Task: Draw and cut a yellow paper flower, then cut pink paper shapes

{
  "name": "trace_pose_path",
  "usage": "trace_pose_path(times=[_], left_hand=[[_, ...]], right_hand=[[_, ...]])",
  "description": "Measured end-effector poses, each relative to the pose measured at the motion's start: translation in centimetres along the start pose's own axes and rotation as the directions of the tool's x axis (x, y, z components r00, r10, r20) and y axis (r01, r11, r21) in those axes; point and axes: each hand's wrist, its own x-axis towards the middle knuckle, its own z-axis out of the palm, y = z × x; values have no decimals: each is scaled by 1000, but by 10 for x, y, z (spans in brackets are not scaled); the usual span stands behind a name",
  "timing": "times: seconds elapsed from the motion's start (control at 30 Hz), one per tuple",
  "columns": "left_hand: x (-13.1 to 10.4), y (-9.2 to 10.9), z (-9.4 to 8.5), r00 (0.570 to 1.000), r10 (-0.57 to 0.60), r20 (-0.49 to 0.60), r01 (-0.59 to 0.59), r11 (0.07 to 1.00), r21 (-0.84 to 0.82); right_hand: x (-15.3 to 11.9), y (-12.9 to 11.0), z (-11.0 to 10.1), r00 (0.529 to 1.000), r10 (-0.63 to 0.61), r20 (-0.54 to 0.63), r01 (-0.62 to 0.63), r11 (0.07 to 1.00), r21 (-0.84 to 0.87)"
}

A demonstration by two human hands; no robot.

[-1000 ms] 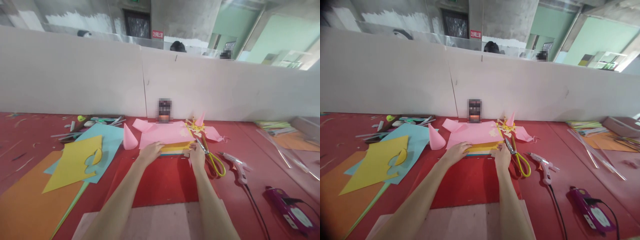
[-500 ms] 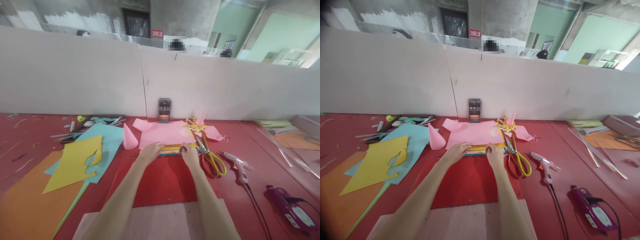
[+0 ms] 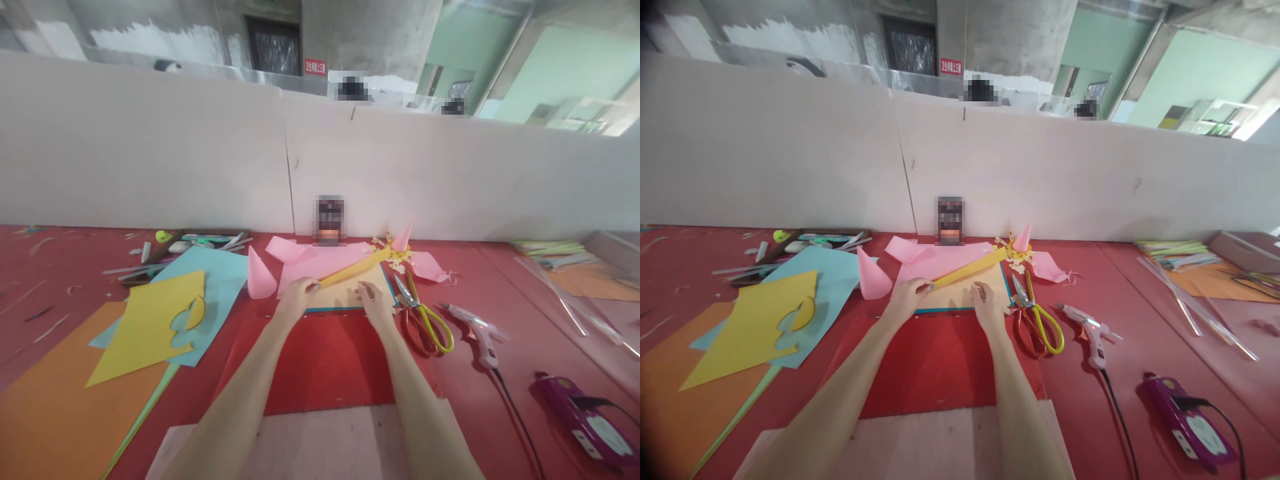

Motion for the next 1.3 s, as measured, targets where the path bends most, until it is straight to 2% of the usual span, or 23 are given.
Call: trace_pose_path(times=[0.13, 0.27, 0.43, 0.7, 0.93, 1.2, 1.3], left_hand=[[-1, 2, 0, 1000, 19, 23, -19, 1000, -10], [-1, 1, 0, 999, 36, 38, -35, 999, -17], [-1, -3, 0, 993, 100, 69, -97, 994, -50], [-1, -9, 7, 981, 153, 121, -146, 987, -65], [-3, -10, 6, 975, 162, 151, -157, 987, -46], [0, -11, 3, 976, 148, 161, -143, 989, -47], [-1, -8, 1, 979, 128, 157, -121, 991, -55]], right_hand=[[3, 0, 0, 998, 52, -22, -51, 997, 61], [4, 3, -2, 995, 81, -52, -81, 997, -2], [6, 7, 2, 995, 55, -83, -63, 993, -96], [-1, -5, 5, 997, 39, -71, -53, 979, -196], [-2, -5, 11, 998, 1, -61, -9, 992, -125], [-13, -27, 6, 963, -108, -248, 93, 993, -70], [-22, -34, -1, 929, -197, -313, 198, 980, -28]])
